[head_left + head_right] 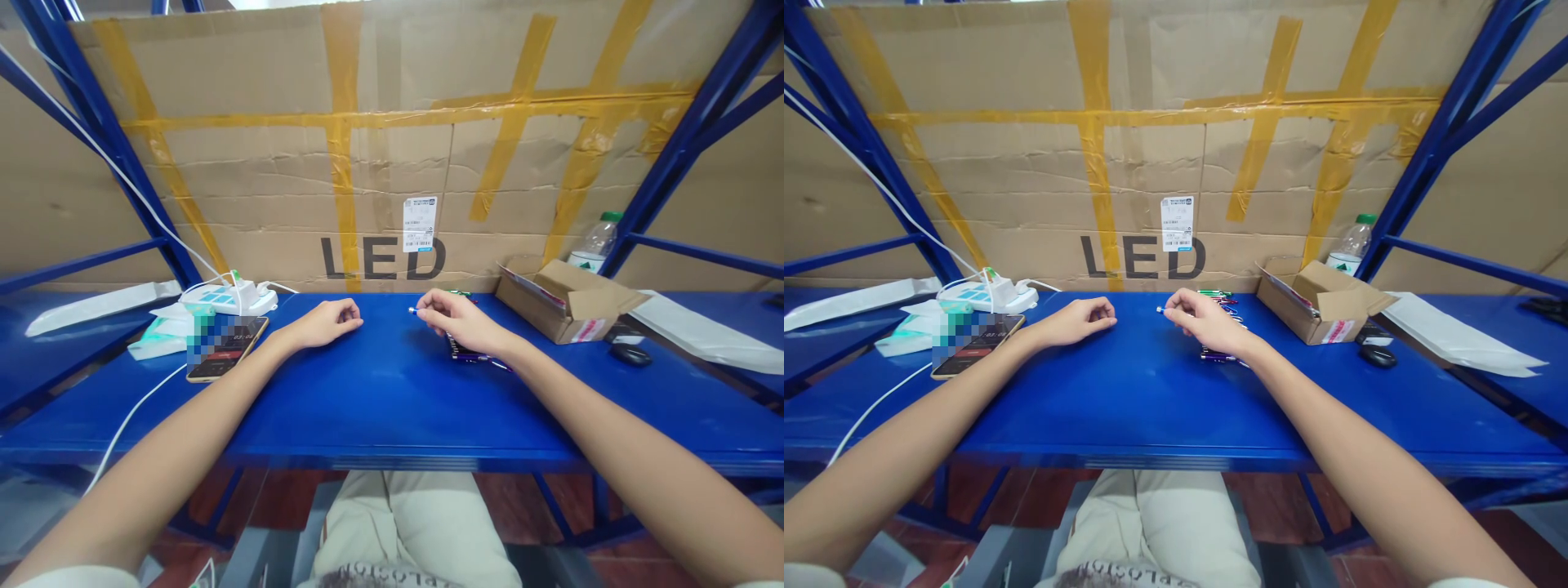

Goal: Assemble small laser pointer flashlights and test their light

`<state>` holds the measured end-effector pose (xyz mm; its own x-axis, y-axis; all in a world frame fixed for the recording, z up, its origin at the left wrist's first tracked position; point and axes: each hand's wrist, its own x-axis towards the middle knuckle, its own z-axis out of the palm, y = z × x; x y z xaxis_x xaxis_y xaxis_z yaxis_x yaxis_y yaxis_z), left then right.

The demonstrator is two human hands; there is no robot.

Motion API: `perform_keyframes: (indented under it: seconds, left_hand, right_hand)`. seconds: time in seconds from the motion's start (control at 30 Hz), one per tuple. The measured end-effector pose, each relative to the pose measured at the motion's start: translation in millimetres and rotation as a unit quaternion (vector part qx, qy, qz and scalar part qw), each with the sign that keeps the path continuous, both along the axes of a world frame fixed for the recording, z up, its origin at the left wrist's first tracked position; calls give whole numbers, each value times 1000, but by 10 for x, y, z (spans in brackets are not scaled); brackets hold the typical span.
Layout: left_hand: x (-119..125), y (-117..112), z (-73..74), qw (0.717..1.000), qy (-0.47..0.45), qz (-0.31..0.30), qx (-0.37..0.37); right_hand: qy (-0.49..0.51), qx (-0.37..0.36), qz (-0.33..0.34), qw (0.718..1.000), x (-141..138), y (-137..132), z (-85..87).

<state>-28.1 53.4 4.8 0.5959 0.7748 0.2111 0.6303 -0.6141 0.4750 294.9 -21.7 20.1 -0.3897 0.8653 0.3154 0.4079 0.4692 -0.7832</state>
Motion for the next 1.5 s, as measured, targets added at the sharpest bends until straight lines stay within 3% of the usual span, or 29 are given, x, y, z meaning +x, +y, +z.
perform_keyframes:
  seconds: [0.13, 0.33, 0.6, 0.87, 1.03, 1.2, 1.33, 1.5]
  left_hand:
    - [39, -11, -7, 999, -42, -6, -35]
    - [267, -238, 37, 987, -125, -39, -88]
    - [528, -516, 19, 982, -81, -135, -105]
    - [496, -531, 90, 990, -3, -116, -82]
    - [422, -463, 109, 994, 24, -102, -40]
    - [358, -410, 109, 995, 41, -86, -11]
    - [344, -400, 107, 996, 44, -81, -4]
    - [327, -367, 81, 996, 41, -80, 5]
  right_hand:
    - [-96, 77, 11, 992, -21, -27, 0]
    - [-127, 87, 42, 987, -74, -47, -43]
    - [-166, 81, 95, 978, -185, -100, -114]
    - [-220, 30, 106, 969, -67, -142, 47]
    - [-254, -7, 59, 965, 266, -95, 244]
    - [-340, -74, 68, 935, 556, -75, 379]
    - [-371, -119, 82, 917, 578, -104, 396]
    - [-377, -93, 107, 915, 451, -180, 401]
